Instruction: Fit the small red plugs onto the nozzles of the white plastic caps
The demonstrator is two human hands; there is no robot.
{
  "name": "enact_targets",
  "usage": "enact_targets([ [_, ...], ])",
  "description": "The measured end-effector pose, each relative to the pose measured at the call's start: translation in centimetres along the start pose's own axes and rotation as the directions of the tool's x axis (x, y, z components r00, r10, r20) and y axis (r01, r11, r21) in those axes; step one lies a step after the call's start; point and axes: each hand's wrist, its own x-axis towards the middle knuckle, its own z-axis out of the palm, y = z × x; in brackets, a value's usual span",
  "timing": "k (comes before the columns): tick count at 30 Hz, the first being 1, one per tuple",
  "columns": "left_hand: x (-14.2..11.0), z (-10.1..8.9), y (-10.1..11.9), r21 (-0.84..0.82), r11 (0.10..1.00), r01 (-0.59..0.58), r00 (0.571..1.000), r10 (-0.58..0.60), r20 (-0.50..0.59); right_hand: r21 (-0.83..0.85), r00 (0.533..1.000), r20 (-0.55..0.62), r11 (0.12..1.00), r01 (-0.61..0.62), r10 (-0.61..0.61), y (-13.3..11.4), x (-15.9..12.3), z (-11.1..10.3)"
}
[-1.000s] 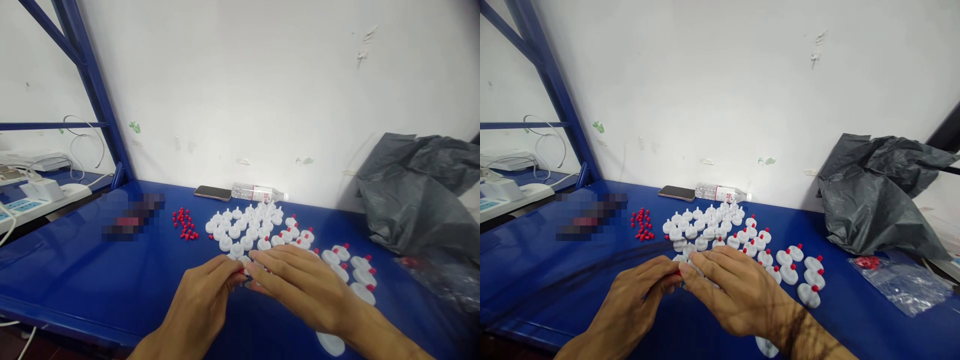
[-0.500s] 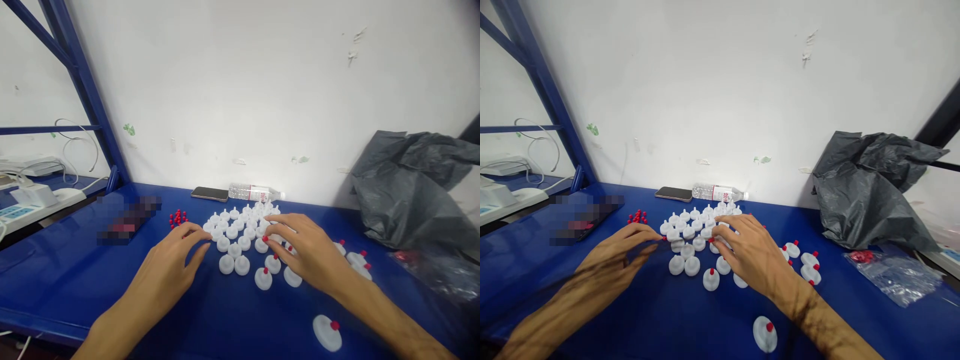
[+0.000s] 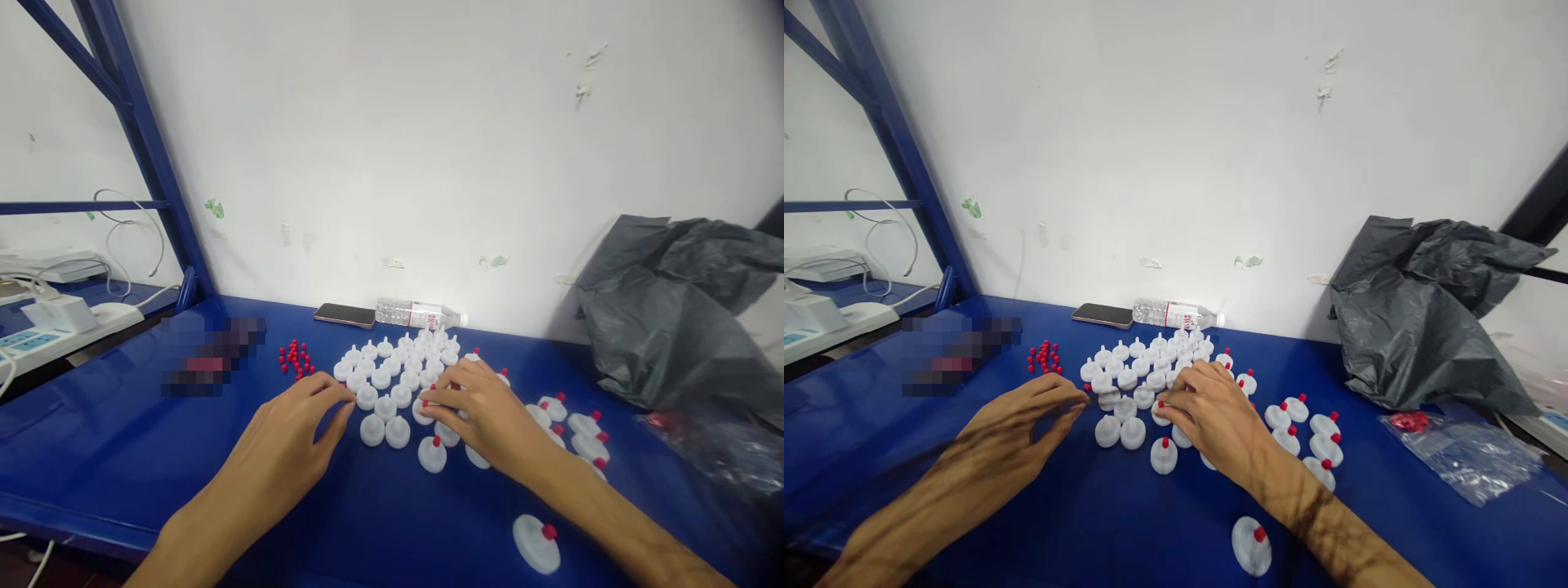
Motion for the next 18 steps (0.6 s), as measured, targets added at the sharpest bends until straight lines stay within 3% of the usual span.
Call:
enact_targets([
  [11, -0.2, 0.2, 0.2, 0.001, 1.000, -0.012, 1.000, 0.012, 0.014, 0.002, 0.997, 0.059, 0.999, -0.041, 0.041, -0.1, -0.3, 0.3],
  [15, -0.2, 0.0, 0.3, -0.033, 0.999, -0.013, 1.000, 0.013, 0.011, -0.022, 0.995, -0.064, 0.997, -0.077, 0.075, -0.7, 0.4, -1.4],
  [18, -0.1, 0.1, 0.0, -0.022, 1.000, -0.015, 1.000, 0.015, -0.015, 0.006, 0.973, -0.228, 0.999, 0.051, -0.049, -3.1, 0.9, -3.3],
])
